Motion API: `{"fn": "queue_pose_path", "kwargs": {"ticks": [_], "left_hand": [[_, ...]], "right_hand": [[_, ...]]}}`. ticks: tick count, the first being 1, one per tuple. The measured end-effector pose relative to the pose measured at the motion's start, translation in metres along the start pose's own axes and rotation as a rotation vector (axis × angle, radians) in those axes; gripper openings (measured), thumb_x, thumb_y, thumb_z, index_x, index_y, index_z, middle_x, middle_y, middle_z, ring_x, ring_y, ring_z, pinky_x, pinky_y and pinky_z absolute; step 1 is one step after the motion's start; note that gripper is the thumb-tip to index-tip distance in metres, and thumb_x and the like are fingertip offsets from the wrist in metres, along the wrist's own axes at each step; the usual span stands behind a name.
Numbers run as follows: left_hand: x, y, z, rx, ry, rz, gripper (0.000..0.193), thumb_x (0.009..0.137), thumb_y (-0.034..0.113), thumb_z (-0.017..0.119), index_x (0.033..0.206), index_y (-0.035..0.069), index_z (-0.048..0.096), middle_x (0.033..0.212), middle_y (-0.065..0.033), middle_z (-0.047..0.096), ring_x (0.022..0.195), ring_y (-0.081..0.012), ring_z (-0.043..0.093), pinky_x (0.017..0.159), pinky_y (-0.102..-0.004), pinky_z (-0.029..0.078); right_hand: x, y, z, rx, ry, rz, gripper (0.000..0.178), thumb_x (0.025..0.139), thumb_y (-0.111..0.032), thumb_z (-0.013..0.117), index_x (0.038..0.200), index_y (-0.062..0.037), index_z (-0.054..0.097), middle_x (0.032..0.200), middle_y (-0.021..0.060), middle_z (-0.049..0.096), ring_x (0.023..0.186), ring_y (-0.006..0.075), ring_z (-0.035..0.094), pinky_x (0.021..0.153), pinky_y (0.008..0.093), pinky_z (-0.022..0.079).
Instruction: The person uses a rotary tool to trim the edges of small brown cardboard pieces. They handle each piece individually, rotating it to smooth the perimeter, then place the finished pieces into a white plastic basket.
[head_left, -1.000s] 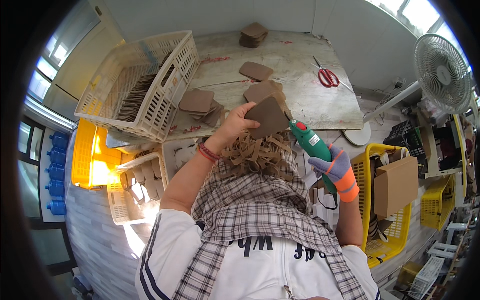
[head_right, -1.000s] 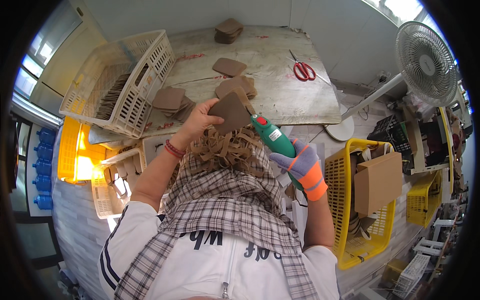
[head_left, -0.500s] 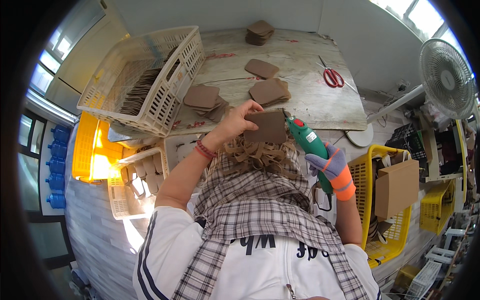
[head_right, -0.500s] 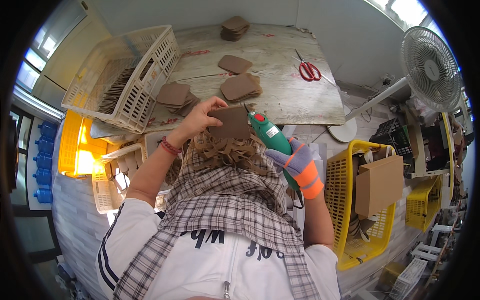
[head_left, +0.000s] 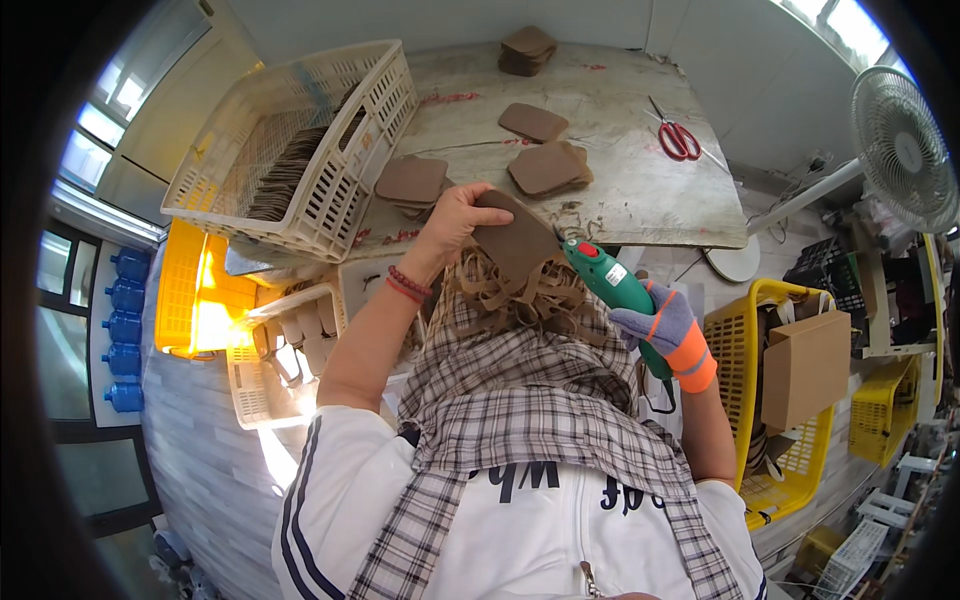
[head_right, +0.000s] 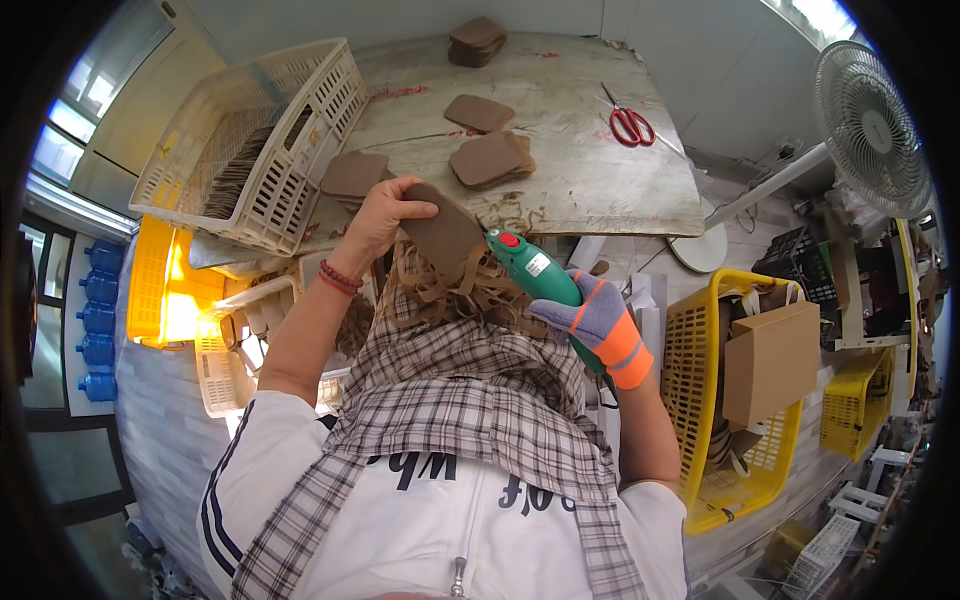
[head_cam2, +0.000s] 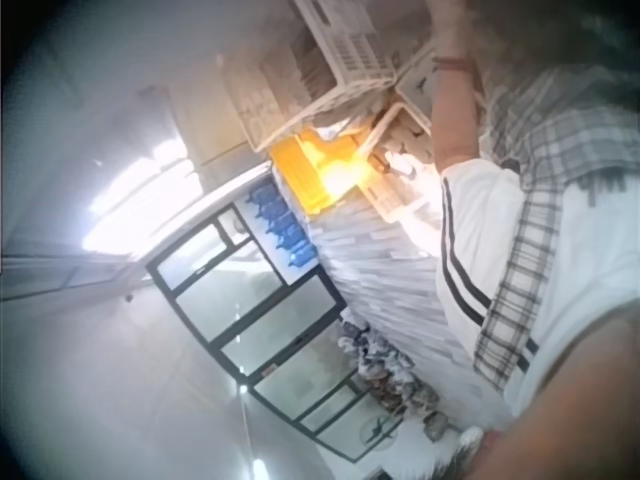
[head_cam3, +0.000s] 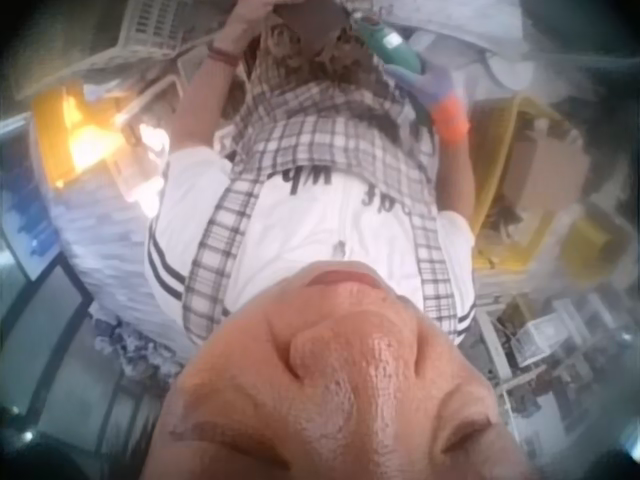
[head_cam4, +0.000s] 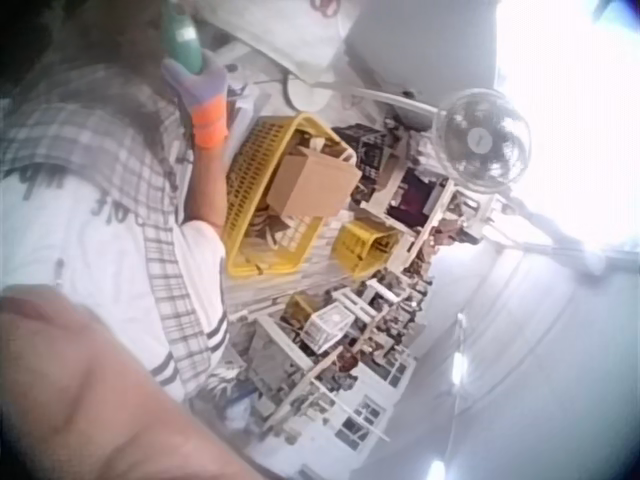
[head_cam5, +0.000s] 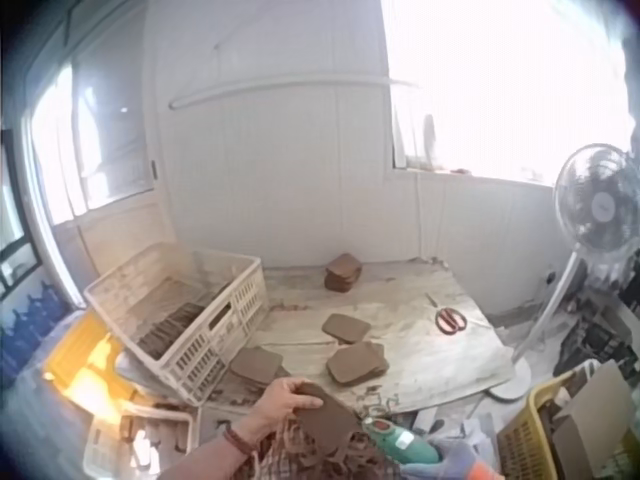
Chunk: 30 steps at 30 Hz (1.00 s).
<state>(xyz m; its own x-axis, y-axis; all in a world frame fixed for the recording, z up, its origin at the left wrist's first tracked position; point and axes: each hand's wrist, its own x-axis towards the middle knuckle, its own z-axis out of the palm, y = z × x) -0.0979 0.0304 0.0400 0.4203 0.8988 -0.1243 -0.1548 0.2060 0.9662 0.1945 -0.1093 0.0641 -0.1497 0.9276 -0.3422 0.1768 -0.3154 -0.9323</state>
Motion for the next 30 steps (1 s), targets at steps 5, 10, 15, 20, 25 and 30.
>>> {"fn": "queue_pose_path", "kwargs": {"ticks": [5, 10, 15, 20, 25, 30], "left_hand": [[0.001, -0.007, 0.002, 0.115, -0.048, 0.014, 0.015, 0.073, -0.001, 0.071, 0.087, 0.001, 0.065, 0.080, -0.0027, 0.067, 0.070, -0.0091, 0.062, 0.067, -0.0232, 0.051], [-0.003, -0.005, 0.014, 0.219, -0.094, -0.037, 0.016, 0.072, 0.000, 0.072, 0.086, 0.001, 0.065, 0.080, -0.0020, 0.067, 0.071, -0.0080, 0.061, 0.067, -0.0230, 0.050], [-0.004, -0.005, 0.020, 0.337, -0.179, -0.094, 0.016, 0.072, -0.001, 0.071, 0.086, 0.002, 0.065, 0.079, -0.0004, 0.066, 0.072, -0.0076, 0.060, 0.068, -0.0226, 0.048], [0.002, -0.013, 0.014, 0.400, -0.286, -0.095, 0.024, 0.071, -0.004, 0.071, 0.093, 0.002, 0.063, 0.083, -0.0006, 0.065, 0.075, -0.0075, 0.059, 0.070, -0.0223, 0.048], [-0.007, -0.010, 0.003, 0.397, -0.167, -0.052, 0.037, 0.072, -0.005, 0.069, 0.106, 0.003, 0.058, 0.089, -0.0030, 0.063, 0.082, -0.0084, 0.059, 0.076, -0.0216, 0.046], [0.013, 0.023, -0.112, 0.194, 0.392, 0.036, 0.023, 0.085, 0.003, 0.060, 0.107, 0.003, 0.057, 0.100, -0.0084, 0.061, 0.091, -0.0176, 0.060, 0.080, -0.0308, 0.049]], "right_hand": [[-0.002, -0.005, 0.007, -0.071, 0.007, 0.000, 0.042, 0.074, -0.023, 0.078, 0.103, 0.0015, 0.060, 0.073, 0.0019, 0.061, 0.059, 0.0054, 0.055, 0.052, 0.0199, 0.044], [0.004, 0.011, 0.012, -0.123, 0.044, -0.088, 0.043, 0.073, -0.026, 0.079, 0.101, 0.0016, 0.060, 0.073, 0.0017, 0.060, 0.059, 0.0061, 0.054, 0.053, 0.0210, 0.045], [0.009, 0.011, 0.014, -0.178, 0.040, -0.104, 0.043, 0.073, -0.027, 0.079, 0.099, 0.0016, 0.060, 0.071, 0.0012, 0.060, 0.059, 0.0064, 0.054, 0.053, 0.0214, 0.045], [0.013, 0.000, 0.023, -0.085, -0.004, -0.044, 0.042, 0.073, -0.026, 0.080, 0.100, 0.0004, 0.060, 0.070, 0.0016, 0.060, 0.059, 0.0063, 0.055, 0.052, 0.0219, 0.045], [0.030, 0.008, 0.034, -0.076, -0.009, -0.107, 0.043, 0.073, -0.024, 0.080, 0.102, 0.0003, 0.060, 0.072, 0.0021, 0.061, 0.061, 0.0066, 0.057, 0.054, 0.0221, 0.047], [0.026, 0.035, 0.007, -0.027, 0.118, -0.067, 0.043, 0.075, -0.023, 0.079, 0.104, 0.0015, 0.060, 0.074, 0.0028, 0.062, 0.061, 0.0070, 0.058, 0.055, 0.0217, 0.047]]}}
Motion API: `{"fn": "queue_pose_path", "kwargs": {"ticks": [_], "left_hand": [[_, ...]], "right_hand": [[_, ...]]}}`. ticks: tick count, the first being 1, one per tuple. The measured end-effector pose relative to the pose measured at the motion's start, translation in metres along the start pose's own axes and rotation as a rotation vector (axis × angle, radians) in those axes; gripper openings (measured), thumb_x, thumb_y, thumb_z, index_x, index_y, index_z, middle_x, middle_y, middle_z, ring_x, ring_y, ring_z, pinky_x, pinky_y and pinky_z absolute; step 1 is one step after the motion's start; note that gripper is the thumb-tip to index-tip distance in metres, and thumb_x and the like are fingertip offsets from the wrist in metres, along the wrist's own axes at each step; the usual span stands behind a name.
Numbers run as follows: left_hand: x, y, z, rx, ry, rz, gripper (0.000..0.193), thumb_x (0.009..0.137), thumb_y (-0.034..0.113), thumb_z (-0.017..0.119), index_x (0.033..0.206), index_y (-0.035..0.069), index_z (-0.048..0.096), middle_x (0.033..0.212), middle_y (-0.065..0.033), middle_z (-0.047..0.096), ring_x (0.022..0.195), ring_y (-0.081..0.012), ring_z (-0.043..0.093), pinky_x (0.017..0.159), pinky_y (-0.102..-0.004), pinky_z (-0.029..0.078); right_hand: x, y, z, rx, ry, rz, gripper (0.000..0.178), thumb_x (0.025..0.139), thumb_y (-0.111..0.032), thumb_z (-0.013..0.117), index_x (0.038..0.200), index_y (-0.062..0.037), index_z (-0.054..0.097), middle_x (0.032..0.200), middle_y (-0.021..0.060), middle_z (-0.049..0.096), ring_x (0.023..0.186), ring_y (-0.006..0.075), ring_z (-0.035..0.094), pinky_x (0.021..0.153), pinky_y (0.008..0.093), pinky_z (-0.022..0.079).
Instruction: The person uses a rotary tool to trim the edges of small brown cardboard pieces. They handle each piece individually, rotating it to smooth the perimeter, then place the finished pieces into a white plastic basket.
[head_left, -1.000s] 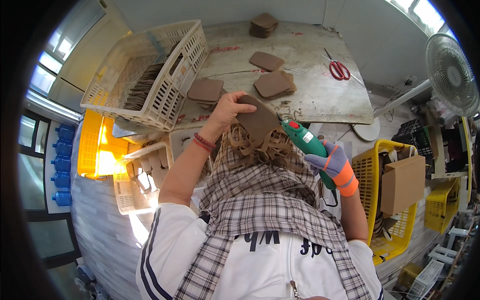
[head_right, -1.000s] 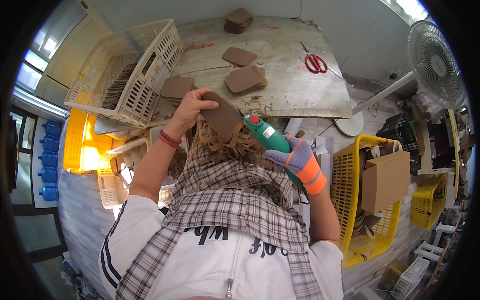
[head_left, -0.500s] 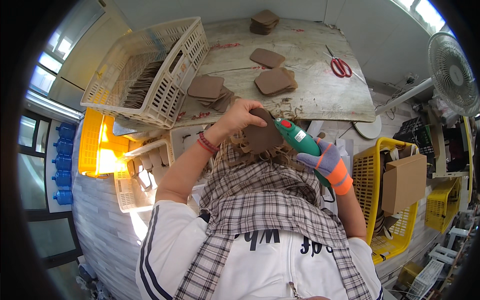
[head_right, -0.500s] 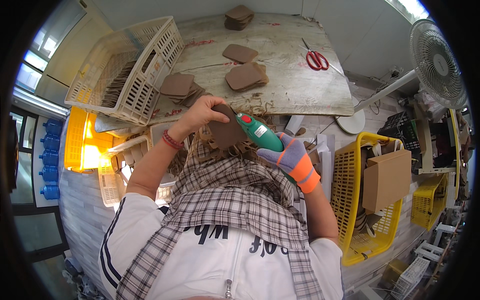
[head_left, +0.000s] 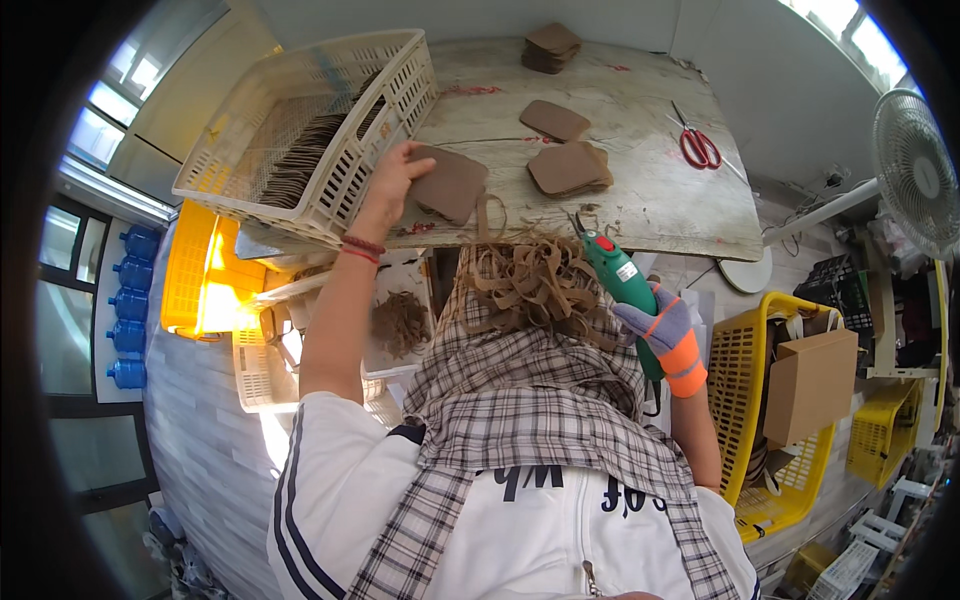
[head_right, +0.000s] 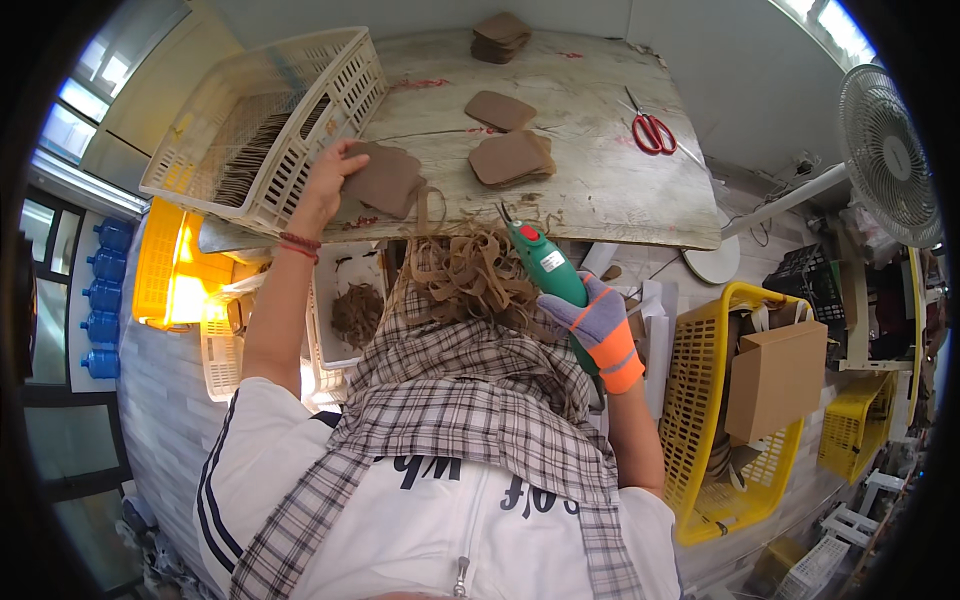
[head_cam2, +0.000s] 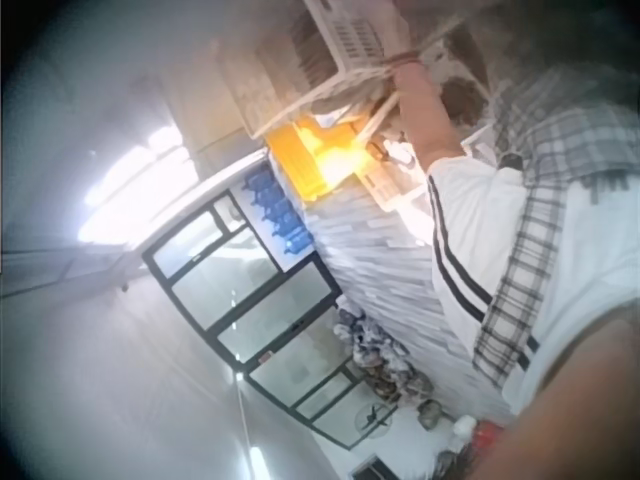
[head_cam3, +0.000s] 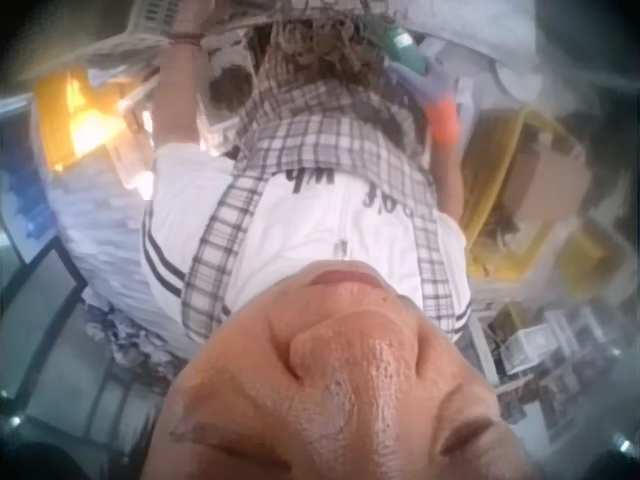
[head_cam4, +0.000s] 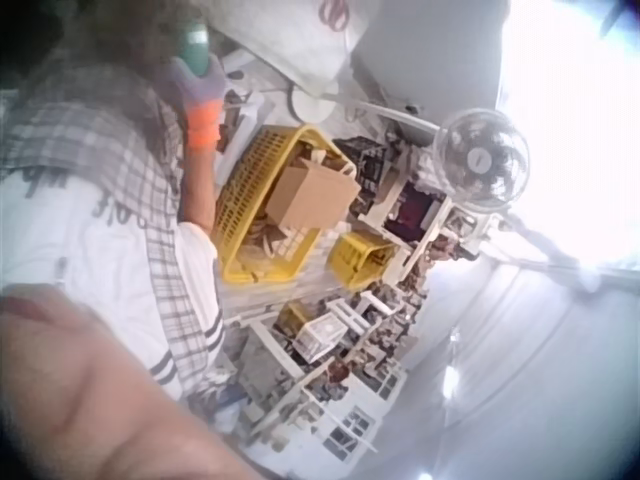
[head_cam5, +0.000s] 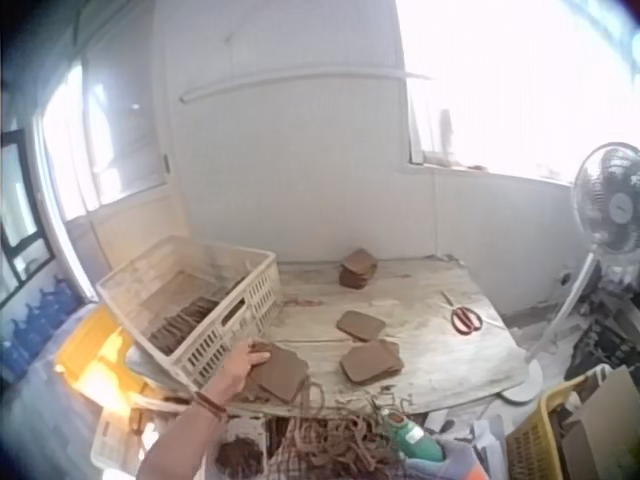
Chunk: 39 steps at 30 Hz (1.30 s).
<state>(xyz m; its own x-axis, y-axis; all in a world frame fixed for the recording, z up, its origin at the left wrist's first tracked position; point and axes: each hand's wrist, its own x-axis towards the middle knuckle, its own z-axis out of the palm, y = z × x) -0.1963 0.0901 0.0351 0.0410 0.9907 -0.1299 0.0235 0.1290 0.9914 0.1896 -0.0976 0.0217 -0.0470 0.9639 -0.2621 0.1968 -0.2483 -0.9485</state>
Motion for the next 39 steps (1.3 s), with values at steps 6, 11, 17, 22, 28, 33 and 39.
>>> {"fn": "queue_pose_path", "kwargs": {"ticks": [6, 11, 17, 22, 28, 33, 39], "left_hand": [[0.040, -0.019, -0.013, 0.961, 0.453, 0.527, 0.031, 0.083, 0.007, 0.061, 0.114, 0.002, 0.056, 0.112, -0.0125, 0.056, 0.109, -0.0288, 0.050, 0.091, -0.0433, 0.041], [0.041, -0.034, 0.101, 1.219, 0.232, 0.908, 0.038, 0.082, 0.021, 0.062, 0.115, 0.004, 0.057, 0.126, -0.0146, 0.048, 0.121, -0.0341, 0.039, 0.099, -0.0469, 0.032], [0.059, -0.078, 0.169, 1.205, 0.074, 0.481, 0.055, 0.079, 0.030, 0.068, 0.124, 0.002, 0.050, 0.129, -0.0148, 0.046, 0.127, -0.0310, 0.033, 0.102, -0.0493, 0.027], [0.039, -0.058, 0.180, 1.048, 0.239, 0.619, 0.050, 0.069, 0.022, 0.078, 0.109, 0.004, 0.053, 0.114, -0.0138, 0.048, 0.115, -0.0285, 0.039, 0.096, -0.0495, 0.029], [0.029, -0.055, 0.174, 0.773, 0.097, 0.420, 0.042, 0.071, 0.008, 0.075, 0.106, 0.002, 0.052, 0.095, -0.0099, 0.056, 0.092, -0.0270, 0.054, 0.083, -0.0385, 0.043], [0.003, -0.056, 0.180, -0.550, -0.069, -0.025, 0.035, 0.084, 0.003, 0.063, 0.117, 0.000, 0.050, 0.110, -0.0102, 0.059, 0.101, -0.0234, 0.057, 0.089, -0.0355, 0.048], [-0.030, -0.034, 0.199, -1.035, -0.088, -0.027, 0.034, 0.086, -0.002, 0.058, 0.118, 0.002, 0.050, 0.115, -0.0102, 0.058, 0.108, -0.0249, 0.056, 0.095, -0.0380, 0.047]], "right_hand": [[-0.008, 0.001, -0.010, 0.131, 0.044, 0.080, 0.041, 0.078, -0.018, 0.075, 0.107, 0.0030, 0.057, 0.072, 0.0036, 0.062, 0.053, 0.0086, 0.056, 0.046, 0.0224, 0.045], [-0.003, 0.023, -0.010, 0.172, 0.084, 0.097, 0.038, 0.077, -0.018, 0.076, 0.103, 0.0026, 0.056, 0.072, 0.0043, 0.062, 0.053, 0.0095, 0.057, 0.046, 0.0224, 0.045], [0.001, 0.055, -0.011, -0.001, 0.135, 0.080, 0.043, 0.075, -0.032, 0.077, 0.097, 0.0003, 0.059, 0.066, 0.0037, 0.063, 0.052, 0.0081, 0.058, 0.049, 0.0244, 0.046], [0.001, 0.062, -0.012, 0.068, 0.122, 0.106, 0.046, 0.075, -0.030, 0.078, 0.101, 0.0013, 0.058, 0.070, 0.0047, 0.064, 0.052, 0.0092, 0.058, 0.048, 0.0242, 0.046], [0.005, 0.051, -0.009, 0.172, 0.094, 0.126, 0.044, 0.076, -0.025, 0.077, 0.104, 0.0017, 0.055, 0.072, 0.0053, 0.063, 0.051, 0.0103, 0.057, 0.046, 0.0237, 0.045], [0.007, 0.037, -0.004, 0.182, 0.158, 0.119, 0.042, 0.076, -0.022, 0.076, 0.105, 0.0024, 0.056, 0.073, 0.0047, 0.063, 0.052, 0.0093, 0.056, 0.046, 0.0228, 0.044], [0.006, 0.005, 0.005, 0.222, 0.170, 0.072, 0.044, 0.077, -0.019, 0.076, 0.109, 0.0029, 0.056, 0.075, 0.0041, 0.063, 0.055, 0.0076, 0.056, 0.047, 0.0219, 0.045]]}}
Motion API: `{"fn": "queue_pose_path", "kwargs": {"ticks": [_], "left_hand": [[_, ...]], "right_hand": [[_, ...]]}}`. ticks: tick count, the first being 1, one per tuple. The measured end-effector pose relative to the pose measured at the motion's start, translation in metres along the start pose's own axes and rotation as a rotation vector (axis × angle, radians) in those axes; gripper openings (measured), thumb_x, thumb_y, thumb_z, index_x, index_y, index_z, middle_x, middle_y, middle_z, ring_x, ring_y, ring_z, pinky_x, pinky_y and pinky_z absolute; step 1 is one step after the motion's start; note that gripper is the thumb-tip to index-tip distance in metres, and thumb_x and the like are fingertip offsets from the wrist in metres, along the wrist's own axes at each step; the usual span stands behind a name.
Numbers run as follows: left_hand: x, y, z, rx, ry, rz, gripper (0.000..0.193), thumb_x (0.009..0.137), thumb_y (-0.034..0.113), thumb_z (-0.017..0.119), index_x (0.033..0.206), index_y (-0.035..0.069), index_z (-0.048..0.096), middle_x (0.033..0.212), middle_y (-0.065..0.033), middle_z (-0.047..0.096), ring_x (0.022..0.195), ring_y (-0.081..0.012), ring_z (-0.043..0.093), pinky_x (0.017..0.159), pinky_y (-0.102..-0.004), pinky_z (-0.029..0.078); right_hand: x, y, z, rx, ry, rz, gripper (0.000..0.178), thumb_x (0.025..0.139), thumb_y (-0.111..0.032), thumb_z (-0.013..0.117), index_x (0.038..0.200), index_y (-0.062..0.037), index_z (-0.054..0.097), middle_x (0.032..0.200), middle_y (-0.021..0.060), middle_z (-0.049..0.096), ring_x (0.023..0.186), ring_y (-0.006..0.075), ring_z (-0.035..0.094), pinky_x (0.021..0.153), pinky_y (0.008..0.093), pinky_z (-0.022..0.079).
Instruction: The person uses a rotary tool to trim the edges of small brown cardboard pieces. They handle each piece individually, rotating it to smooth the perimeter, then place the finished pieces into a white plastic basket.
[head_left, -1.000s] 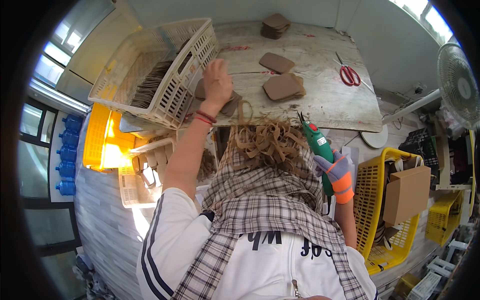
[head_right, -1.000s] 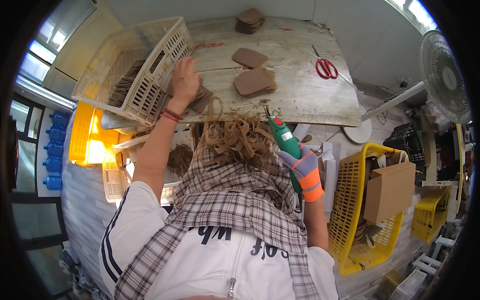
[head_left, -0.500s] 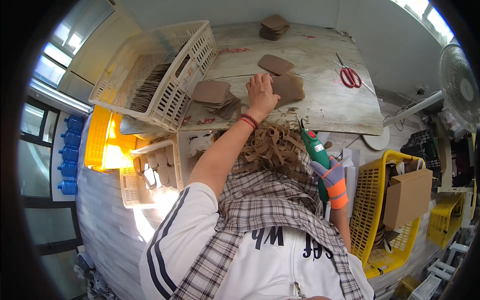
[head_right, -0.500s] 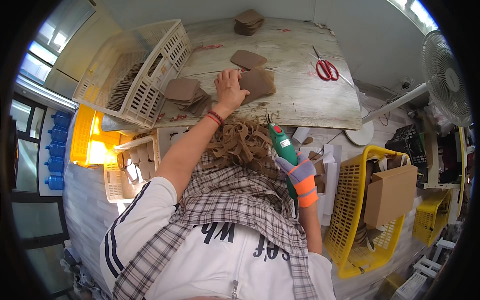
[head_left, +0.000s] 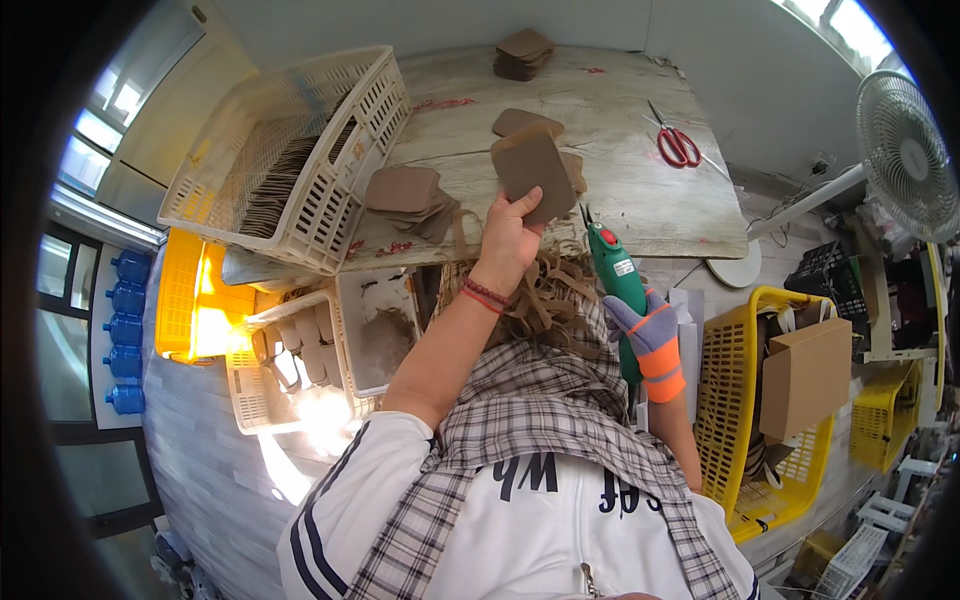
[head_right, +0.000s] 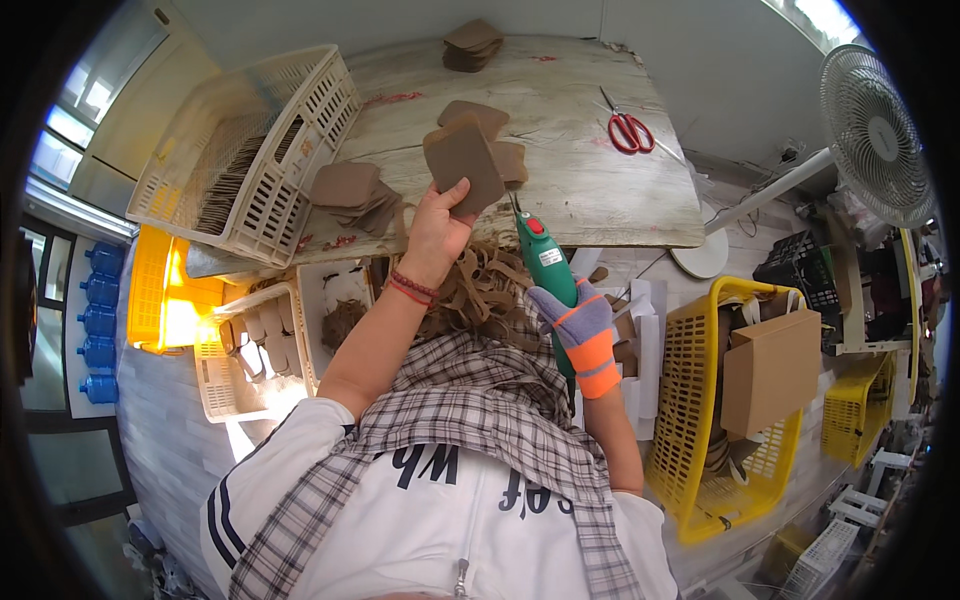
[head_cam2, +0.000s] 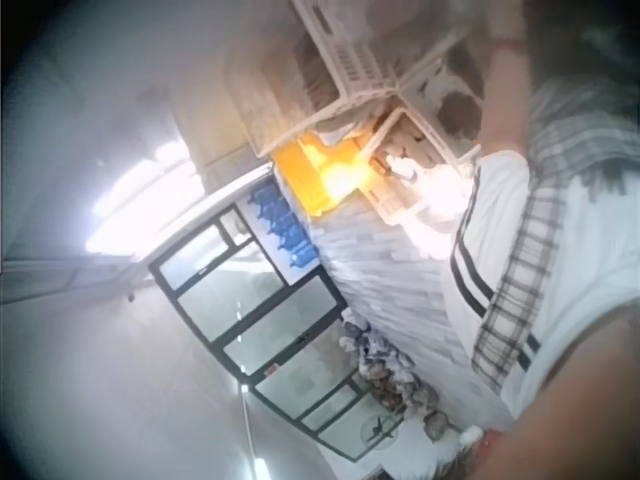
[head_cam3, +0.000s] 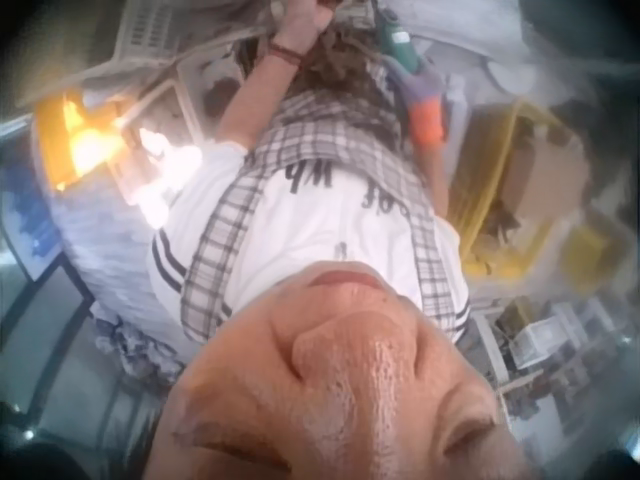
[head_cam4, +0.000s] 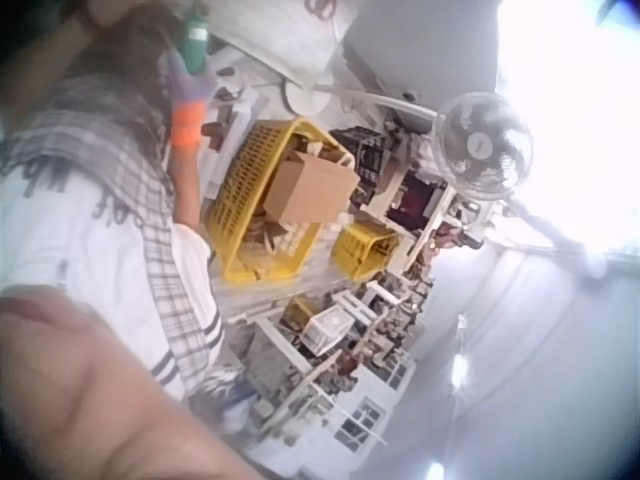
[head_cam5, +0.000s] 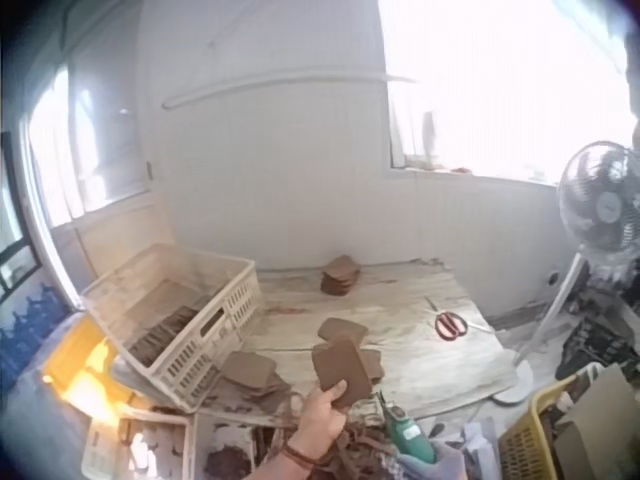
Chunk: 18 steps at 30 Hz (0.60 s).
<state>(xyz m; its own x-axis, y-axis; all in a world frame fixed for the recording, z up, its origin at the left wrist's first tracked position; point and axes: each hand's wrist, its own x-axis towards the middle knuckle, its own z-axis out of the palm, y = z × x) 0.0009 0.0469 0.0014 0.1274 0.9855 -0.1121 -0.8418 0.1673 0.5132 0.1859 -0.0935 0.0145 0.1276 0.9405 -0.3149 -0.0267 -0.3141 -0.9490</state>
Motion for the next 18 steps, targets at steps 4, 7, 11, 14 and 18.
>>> {"fn": "queue_pose_path", "kwargs": {"ticks": [4, 7, 11, 14, 18], "left_hand": [[-0.004, -0.005, 0.006, 0.000, -0.055, 0.022, 0.036, 0.085, -0.005, 0.057, 0.119, 0.003, 0.050, 0.118, -0.0102, 0.057, 0.108, -0.0249, 0.056, 0.095, -0.0371, 0.047], [-0.011, -0.004, 0.014, 0.008, 0.009, 0.005, 0.037, 0.084, -0.008, 0.056, 0.119, 0.003, 0.050, 0.118, -0.0103, 0.057, 0.107, -0.0246, 0.056, 0.096, -0.0365, 0.048], [-0.015, -0.006, 0.011, 0.008, -0.103, 0.014, 0.039, 0.083, -0.010, 0.054, 0.120, 0.003, 0.049, 0.118, -0.0101, 0.057, 0.108, -0.0243, 0.056, 0.096, -0.0369, 0.047], [-0.020, -0.008, 0.010, 0.054, -0.123, 0.027, 0.041, 0.083, -0.012, 0.054, 0.121, 0.003, 0.048, 0.119, -0.0100, 0.057, 0.109, -0.0242, 0.056, 0.096, -0.0377, 0.047], [-0.029, -0.012, 0.007, 0.111, -0.126, 0.020, 0.042, 0.082, -0.013, 0.052, 0.121, 0.003, 0.048, 0.118, -0.0099, 0.058, 0.107, -0.0228, 0.058, 0.093, -0.0362, 0.050]], "right_hand": [[-0.009, -0.012, 0.004, 0.053, -0.005, -0.011, 0.042, 0.076, -0.019, 0.076, 0.105, 0.0031, 0.056, 0.075, 0.0047, 0.063, 0.055, 0.0087, 0.057, 0.047, 0.0220, 0.045], [-0.014, -0.018, 0.005, 0.043, 0.011, -0.020, 0.041, 0.076, -0.019, 0.077, 0.103, 0.0036, 0.056, 0.075, 0.0052, 0.063, 0.055, 0.0090, 0.057, 0.046, 0.0223, 0.045], [-0.016, -0.018, 0.005, 0.041, 0.007, -0.029, 0.041, 0.076, -0.019, 0.077, 0.102, 0.0039, 0.056, 0.075, 0.0056, 0.064, 0.055, 0.0091, 0.057, 0.046, 0.0225, 0.046], [-0.016, -0.019, 0.005, 0.030, 0.008, -0.038, 0.040, 0.076, -0.019, 0.077, 0.101, 0.0040, 0.056, 0.074, 0.0056, 0.064, 0.054, 0.0091, 0.057, 0.046, 0.0225, 0.046], [-0.019, -0.028, 0.006, -0.025, 0.030, -0.060, 0.040, 0.076, -0.020, 0.077, 0.100, 0.0042, 0.057, 0.072, 0.0058, 0.063, 0.053, 0.0089, 0.057, 0.045, 0.0227, 0.046]]}}
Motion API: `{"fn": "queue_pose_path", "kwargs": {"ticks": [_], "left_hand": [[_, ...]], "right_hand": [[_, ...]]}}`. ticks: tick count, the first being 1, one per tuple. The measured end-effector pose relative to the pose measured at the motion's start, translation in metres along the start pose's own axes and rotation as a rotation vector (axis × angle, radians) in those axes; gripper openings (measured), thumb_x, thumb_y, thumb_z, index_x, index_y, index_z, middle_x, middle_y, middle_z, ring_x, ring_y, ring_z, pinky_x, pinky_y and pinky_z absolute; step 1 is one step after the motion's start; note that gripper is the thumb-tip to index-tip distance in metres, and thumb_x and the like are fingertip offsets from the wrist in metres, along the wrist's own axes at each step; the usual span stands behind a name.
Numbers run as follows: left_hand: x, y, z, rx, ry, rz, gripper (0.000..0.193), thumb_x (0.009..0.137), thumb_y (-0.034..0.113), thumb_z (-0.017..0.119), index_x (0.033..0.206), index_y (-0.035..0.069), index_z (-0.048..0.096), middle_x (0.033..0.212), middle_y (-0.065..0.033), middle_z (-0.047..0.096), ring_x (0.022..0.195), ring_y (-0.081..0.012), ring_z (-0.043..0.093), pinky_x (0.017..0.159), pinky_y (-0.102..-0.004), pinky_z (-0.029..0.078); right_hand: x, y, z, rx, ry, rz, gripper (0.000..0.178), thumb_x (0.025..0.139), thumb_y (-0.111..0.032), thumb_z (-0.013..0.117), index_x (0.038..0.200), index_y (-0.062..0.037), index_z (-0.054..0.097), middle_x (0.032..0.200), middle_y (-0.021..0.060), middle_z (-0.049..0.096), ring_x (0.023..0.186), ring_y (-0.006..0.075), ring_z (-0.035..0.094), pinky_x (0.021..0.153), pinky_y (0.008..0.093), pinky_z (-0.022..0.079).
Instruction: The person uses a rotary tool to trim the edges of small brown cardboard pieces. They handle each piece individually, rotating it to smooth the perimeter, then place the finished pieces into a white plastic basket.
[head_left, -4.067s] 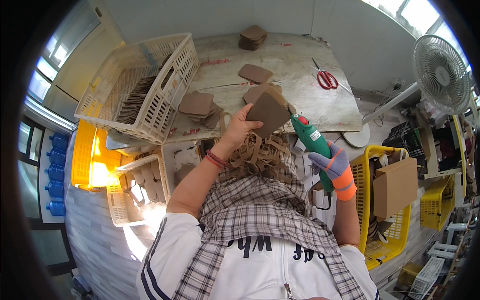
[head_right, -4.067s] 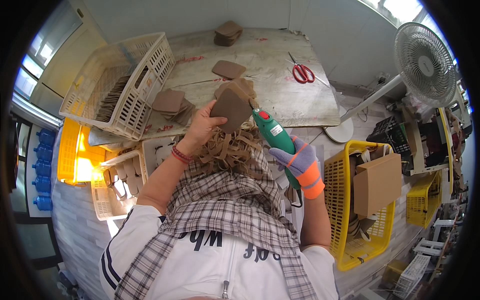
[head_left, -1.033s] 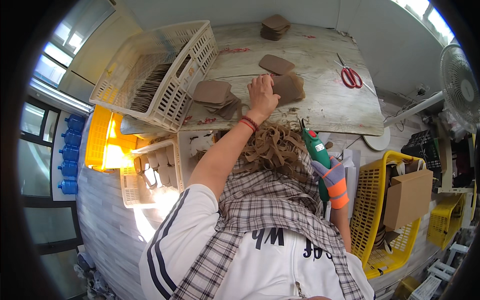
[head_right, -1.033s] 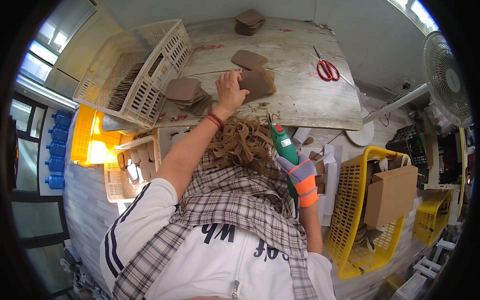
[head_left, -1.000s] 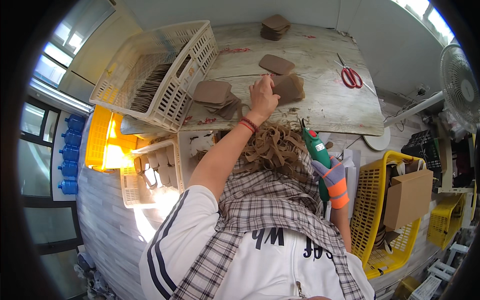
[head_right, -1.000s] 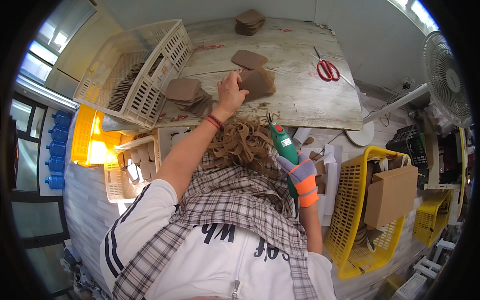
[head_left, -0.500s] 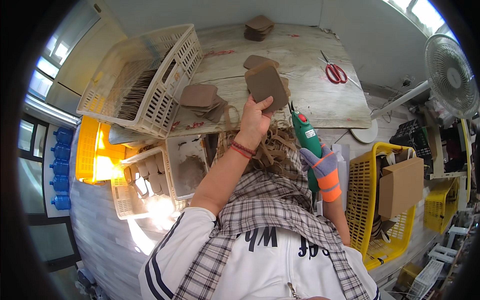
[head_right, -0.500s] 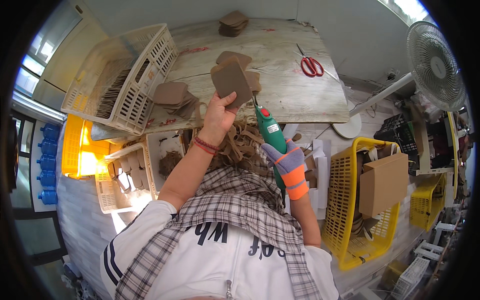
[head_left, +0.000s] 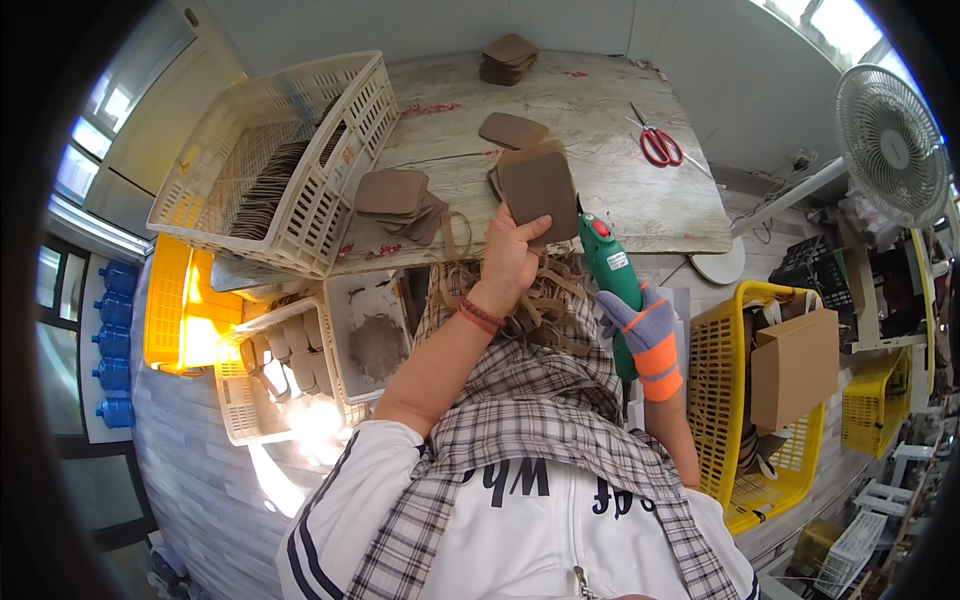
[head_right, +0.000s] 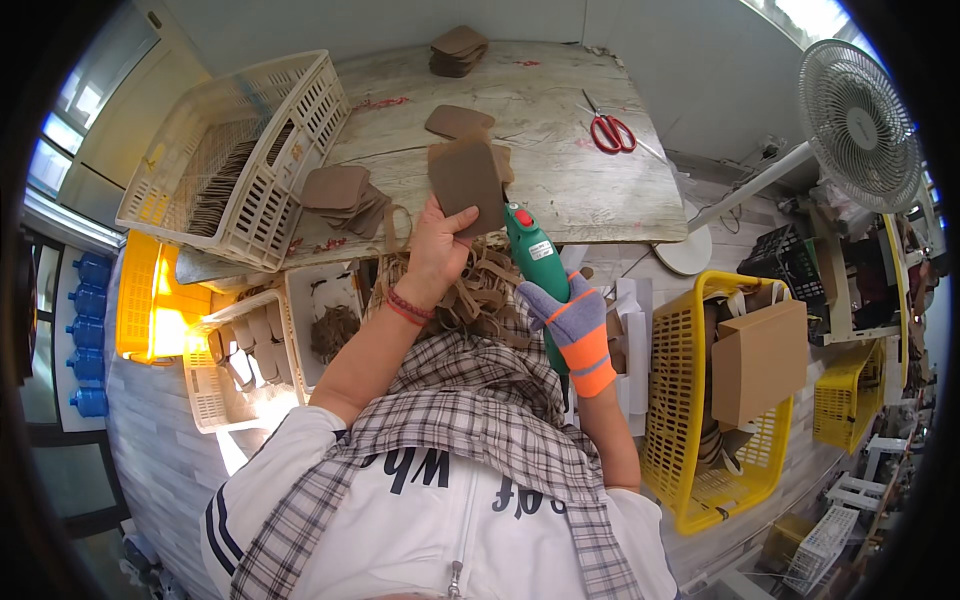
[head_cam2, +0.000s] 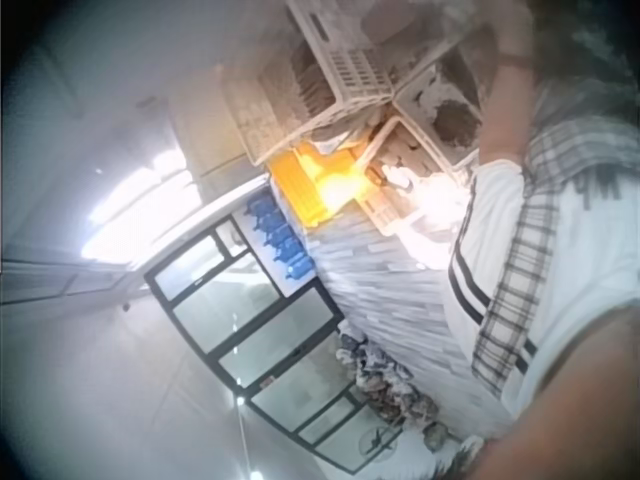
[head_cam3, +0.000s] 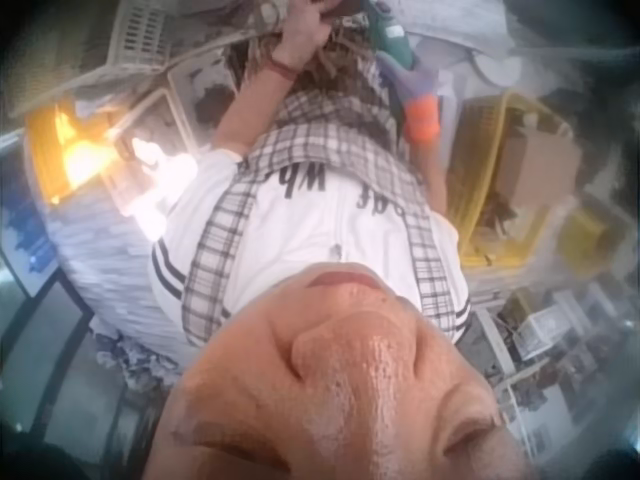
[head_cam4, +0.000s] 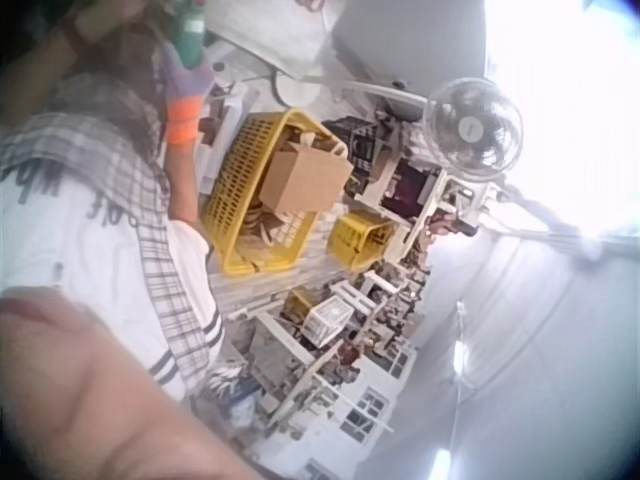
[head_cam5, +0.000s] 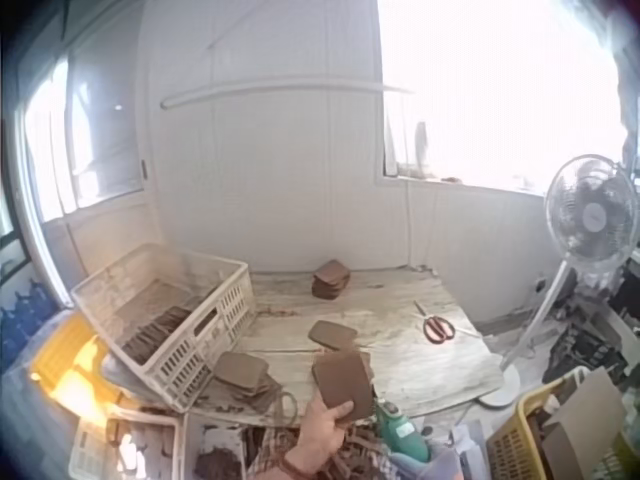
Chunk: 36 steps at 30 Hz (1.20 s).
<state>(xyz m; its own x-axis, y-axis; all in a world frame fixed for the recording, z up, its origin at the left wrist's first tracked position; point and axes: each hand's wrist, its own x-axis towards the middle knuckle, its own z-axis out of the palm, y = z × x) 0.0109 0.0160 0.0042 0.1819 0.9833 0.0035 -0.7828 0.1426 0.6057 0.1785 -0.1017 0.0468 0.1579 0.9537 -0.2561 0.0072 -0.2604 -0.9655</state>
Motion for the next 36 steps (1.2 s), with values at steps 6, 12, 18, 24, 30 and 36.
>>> {"fn": "queue_pose_path", "kwargs": {"ticks": [6, 12, 18, 24, 30, 36], "left_hand": [[-0.014, -0.006, -0.006, 0.074, -0.072, -0.045, 0.042, 0.082, -0.014, 0.052, 0.120, 0.003, 0.048, 0.116, -0.0095, 0.059, 0.104, -0.0213, 0.060, 0.089, -0.0361, 0.053], [-0.021, -0.002, -0.014, 0.170, -0.112, -0.112, 0.044, 0.081, -0.013, 0.053, 0.121, 0.003, 0.049, 0.115, -0.0092, 0.060, 0.102, -0.0199, 0.061, 0.088, -0.0352, 0.053], [-0.014, 0.031, -0.033, 0.467, -0.230, -0.179, 0.048, 0.078, -0.014, 0.055, 0.123, 0.002, 0.051, 0.114, -0.0068, 0.061, 0.100, -0.0148, 0.061, 0.087, -0.0294, 0.051], [-0.009, 0.068, -0.034, 0.765, -0.333, -0.347, 0.052, 0.075, -0.011, 0.057, 0.125, 0.001, 0.051, 0.112, -0.0037, 0.062, 0.096, -0.0108, 0.060, 0.084, -0.0252, 0.049], [-0.016, 0.069, -0.030, 0.848, -0.354, -0.441, 0.051, 0.074, -0.011, 0.057, 0.123, 0.001, 0.053, 0.109, -0.0030, 0.061, 0.095, -0.0104, 0.059, 0.082, -0.0250, 0.049], [-0.022, 0.059, -0.039, 0.881, -0.404, -0.532, 0.054, 0.073, -0.012, 0.058, 0.125, 0.000, 0.051, 0.111, -0.0025, 0.061, 0.098, -0.0100, 0.057, 0.087, -0.0255, 0.047]], "right_hand": [[0.000, -0.012, 0.001, -0.010, 0.038, -0.010, 0.034, 0.078, -0.018, 0.075, 0.097, 0.0026, 0.057, 0.068, 0.0052, 0.061, 0.051, 0.0096, 0.056, 0.045, 0.0228, 0.045], [0.003, -0.010, -0.009, 0.036, -0.001, -0.034, 0.034, 0.077, -0.017, 0.076, 0.098, 0.0019, 0.057, 0.070, 0.0044, 0.061, 0.052, 0.0089, 0.056, 0.047, 0.0220, 0.045], [-0.009, -0.015, -0.031, -0.102, -0.094, 0.028, 0.036, 0.076, -0.017, 0.077, 0.100, 0.0018, 0.057, 0.071, 0.0045, 0.062, 0.053, 0.0082, 0.057, 0.048, 0.0214, 0.045], [-0.023, -0.019, -0.037, -0.200, -0.161, 0.063, 0.041, 0.074, -0.019, 0.079, 0.101, 0.0030, 0.056, 0.074, 0.0042, 0.061, 0.056, 0.0075, 0.057, 0.048, 0.0206, 0.047], [-0.024, -0.007, -0.030, -0.242, -0.141, 0.053, 0.045, 0.073, -0.022, 0.080, 0.103, 0.0020, 0.057, 0.073, 0.0028, 0.061, 0.058, 0.0064, 0.056, 0.049, 0.0204, 0.045], [-0.015, 0.005, -0.023, -0.270, -0.145, 0.008, 0.044, 0.073, -0.021, 0.080, 0.104, 0.0016, 0.058, 0.071, 0.0030, 0.061, 0.057, 0.0065, 0.056, 0.050, 0.0213, 0.045]]}}
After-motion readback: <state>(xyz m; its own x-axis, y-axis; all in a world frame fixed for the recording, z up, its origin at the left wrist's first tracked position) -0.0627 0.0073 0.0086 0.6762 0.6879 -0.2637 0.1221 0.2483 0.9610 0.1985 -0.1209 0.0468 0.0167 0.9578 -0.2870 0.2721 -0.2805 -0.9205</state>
